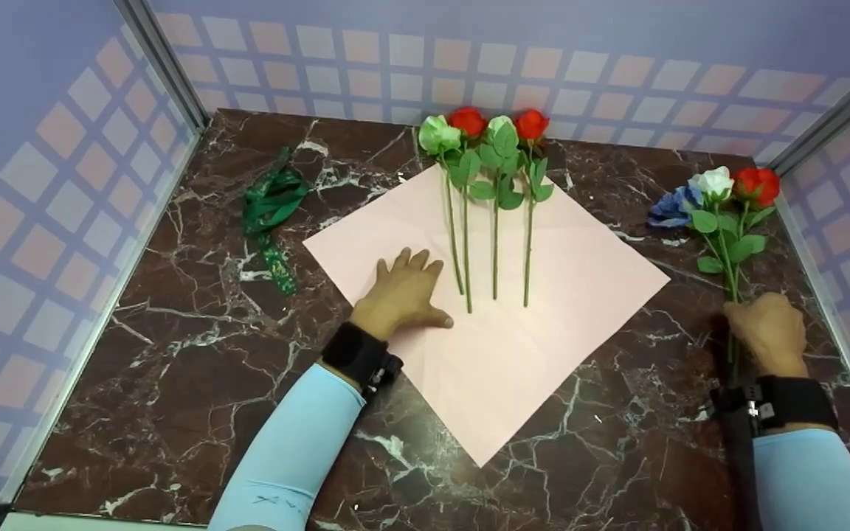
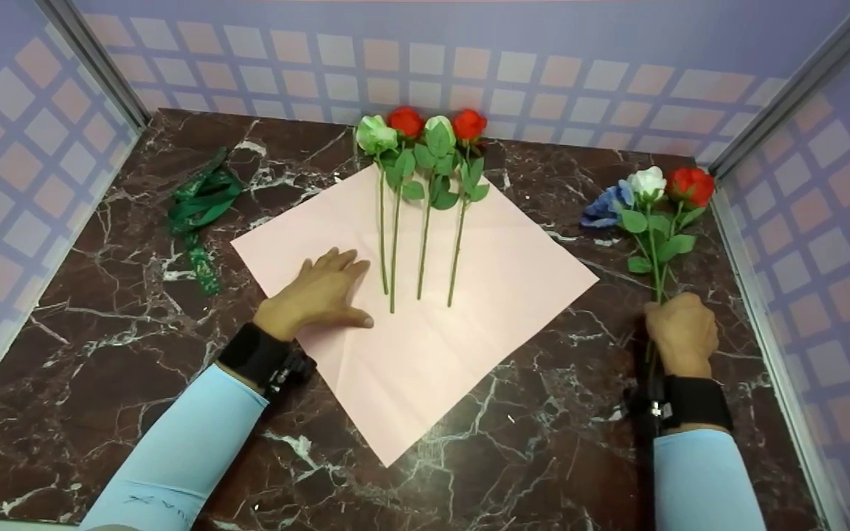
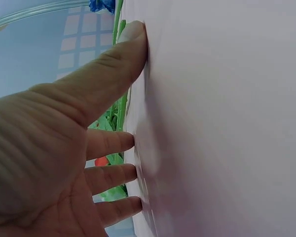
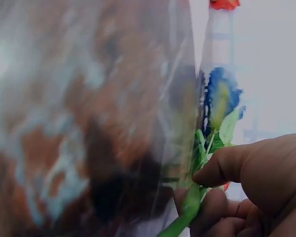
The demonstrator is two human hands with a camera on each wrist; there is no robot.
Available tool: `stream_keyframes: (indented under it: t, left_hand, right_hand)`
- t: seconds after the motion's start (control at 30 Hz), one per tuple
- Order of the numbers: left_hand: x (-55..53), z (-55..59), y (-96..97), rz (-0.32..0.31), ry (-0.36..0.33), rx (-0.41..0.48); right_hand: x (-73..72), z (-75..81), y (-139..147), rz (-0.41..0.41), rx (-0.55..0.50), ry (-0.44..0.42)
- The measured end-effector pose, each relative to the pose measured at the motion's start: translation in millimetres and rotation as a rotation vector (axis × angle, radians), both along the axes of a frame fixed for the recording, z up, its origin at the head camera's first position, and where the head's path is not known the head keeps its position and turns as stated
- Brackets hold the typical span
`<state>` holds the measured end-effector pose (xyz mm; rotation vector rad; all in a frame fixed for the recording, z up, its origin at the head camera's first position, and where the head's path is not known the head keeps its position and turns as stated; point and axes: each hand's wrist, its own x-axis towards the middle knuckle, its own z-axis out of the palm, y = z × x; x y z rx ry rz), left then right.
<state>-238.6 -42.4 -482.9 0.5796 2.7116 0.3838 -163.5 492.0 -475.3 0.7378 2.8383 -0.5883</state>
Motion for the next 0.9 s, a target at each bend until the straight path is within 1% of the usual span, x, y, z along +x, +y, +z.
stream_keyframes:
  t: [0.13,0.3,0.53,0.63,0.77,0.9]
  left_hand:
    - [-0.5,-1.0,0.0,0.003,0.001,-0.001]
    - [-0.6,-0.8,-0.1,0.009,-0.003,0.006]
    - [-1.0,-1.0,0.1,0.006,-0.008,0.008]
    - [-1.2,-0.9,-0.2,0.004,-0.005,0.009]
    - [-1.1,-0.8,-1.1,0.002,-0.015,0.016]
    - [-1.1,-1.1,-1.7,-0.003,-0.019,0.016]
  right_hand:
    - [-1.0,-1.3,-4.3,-0.012,-0.072,0.058]
    - [-3.3,-2.8,-9.8,-0.011,-0.144,0.085]
    - [-5.7,-3.2,-15.2,-0.043,-0.172,0.118]
    - [-6.6,-2.7,-16.6,-0.069,-0.181,0.151]
    - [-7.6,-2.5,-15.5,-0.06,-0.169,0.161]
    - [-7.8,-3.2,-14.0,-0.066,-0.18,0.146]
